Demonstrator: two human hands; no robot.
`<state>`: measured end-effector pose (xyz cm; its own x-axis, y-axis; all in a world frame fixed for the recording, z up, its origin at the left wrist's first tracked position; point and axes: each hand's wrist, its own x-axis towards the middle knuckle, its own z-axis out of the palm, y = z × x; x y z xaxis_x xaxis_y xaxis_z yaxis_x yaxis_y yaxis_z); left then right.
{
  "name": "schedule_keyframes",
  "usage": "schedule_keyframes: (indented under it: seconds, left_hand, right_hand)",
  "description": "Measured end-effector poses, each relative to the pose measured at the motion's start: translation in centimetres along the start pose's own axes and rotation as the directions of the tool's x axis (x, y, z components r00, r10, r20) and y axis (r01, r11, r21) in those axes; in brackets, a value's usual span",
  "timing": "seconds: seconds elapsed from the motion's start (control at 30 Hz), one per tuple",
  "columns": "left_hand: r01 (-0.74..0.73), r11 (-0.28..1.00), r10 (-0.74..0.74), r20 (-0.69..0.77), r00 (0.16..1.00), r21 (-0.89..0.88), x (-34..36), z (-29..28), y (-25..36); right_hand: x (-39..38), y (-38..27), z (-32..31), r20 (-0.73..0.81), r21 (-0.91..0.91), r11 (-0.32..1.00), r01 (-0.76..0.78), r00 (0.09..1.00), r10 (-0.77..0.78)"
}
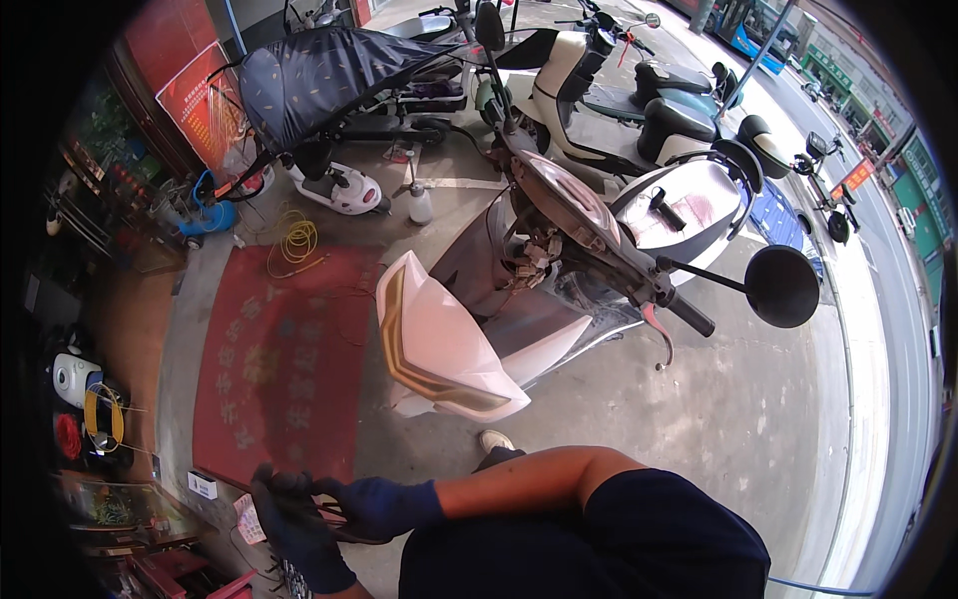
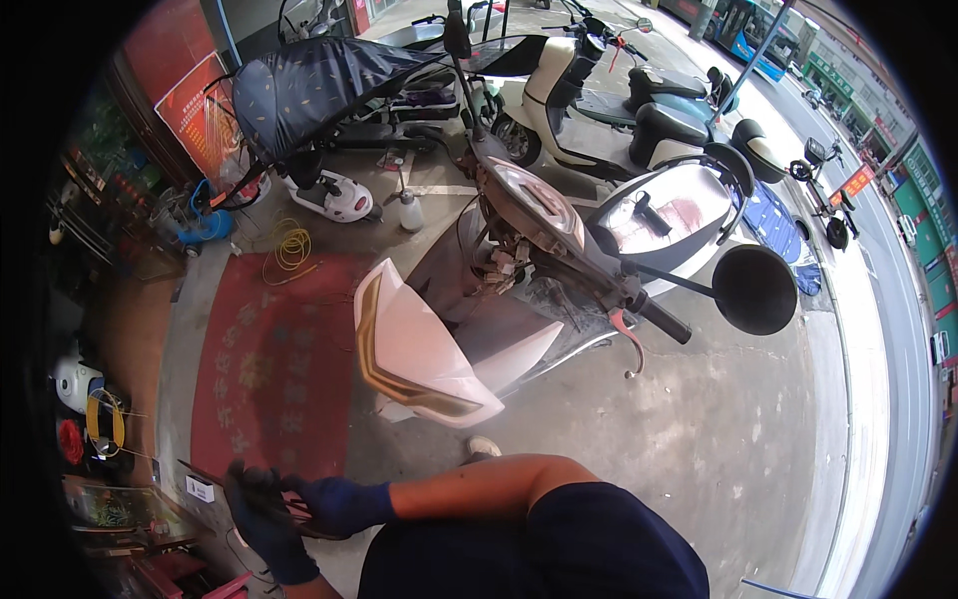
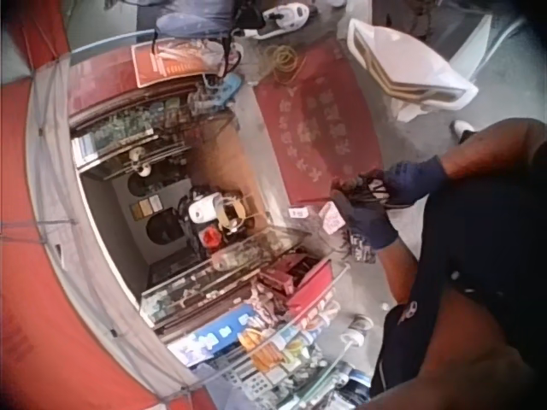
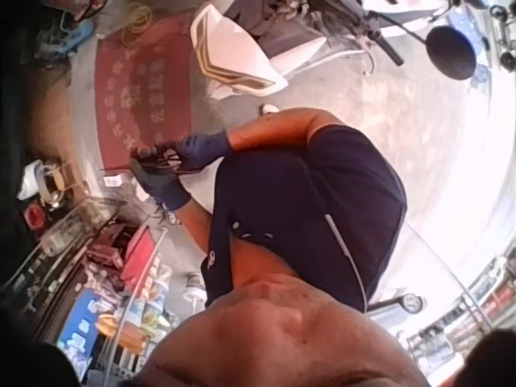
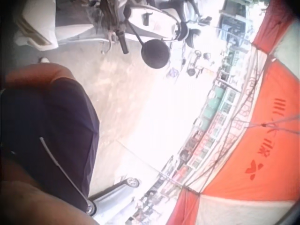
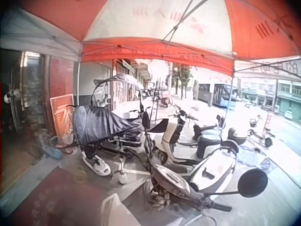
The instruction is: The person repairs a white scooter in a workshop. They use a screwdriver to adjust the handlebar area, remove gloves, insert a key into the ignition, and use a power drill to remove screws from the seat. They then lift the seat to access the internal wiring.
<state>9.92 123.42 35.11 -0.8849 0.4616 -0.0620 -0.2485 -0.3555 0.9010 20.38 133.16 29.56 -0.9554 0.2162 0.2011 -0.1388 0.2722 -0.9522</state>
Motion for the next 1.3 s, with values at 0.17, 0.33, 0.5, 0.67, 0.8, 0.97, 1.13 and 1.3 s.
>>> schedule_keyframes:
  seconds: [0.17,0.33,0.5,0.67,0.8,0.97,1.13,1.3]
  left_hand:
    - [0.077,0.95,-0.093,0.038,0.995,0.303,-0.2,3.7,-1.2]
    - [0.1,0.936,-0.133,0.075,0.988,0.336,-0.2,5.8,-1.5]
    - [0.153,0.962,-0.187,0.139,0.973,0.225,-0.1,5.3,-3.3]
    - [0.111,0.988,-0.143,0.368,0.919,0.108,0.1,5.2,-3.2]
    - [0.148,0.989,-0.135,0.505,0.852,0.015,-0.6,5.2,-3.7]
    - [0.268,0.963,-0.226,0.579,0.783,0.013,-3.4,5.2,-5.2]
    - [0.408,0.911,-0.281,0.632,0.723,-0.061,-4.4,4.6,-7.3]
    - [0.361,0.93,-0.275,0.531,0.802,-0.064,-4.9,2.8,-5.7]
  right_hand:
    - [-0.3,1.9,-2.6,0.092,-0.016,0.997,-0.073,0.993,0.074]
    - [-1.2,1.0,-6.6,0.112,0.107,0.986,-0.131,0.987,0.119]
    - [-3.1,-0.6,-11.0,0.219,0.321,0.917,-0.239,0.96,0.173]
    - [-5.3,-0.4,-11.5,0.154,0.23,0.963,-0.139,0.983,0.105]
    - [-7.8,-2.1,-12.0,0.1,0.207,0.967,-0.147,0.987,0.129]
    - [-12.3,-2.7,-10.2,0.019,0.148,0.964,-0.219,0.976,0.219]
    - [-16.6,-3.8,-8.9,-0.051,0.065,0.952,-0.298,0.952,0.302]
    - [-15.7,-4.6,-8.0,0.1,0.111,0.929,-0.354,0.934,0.344]
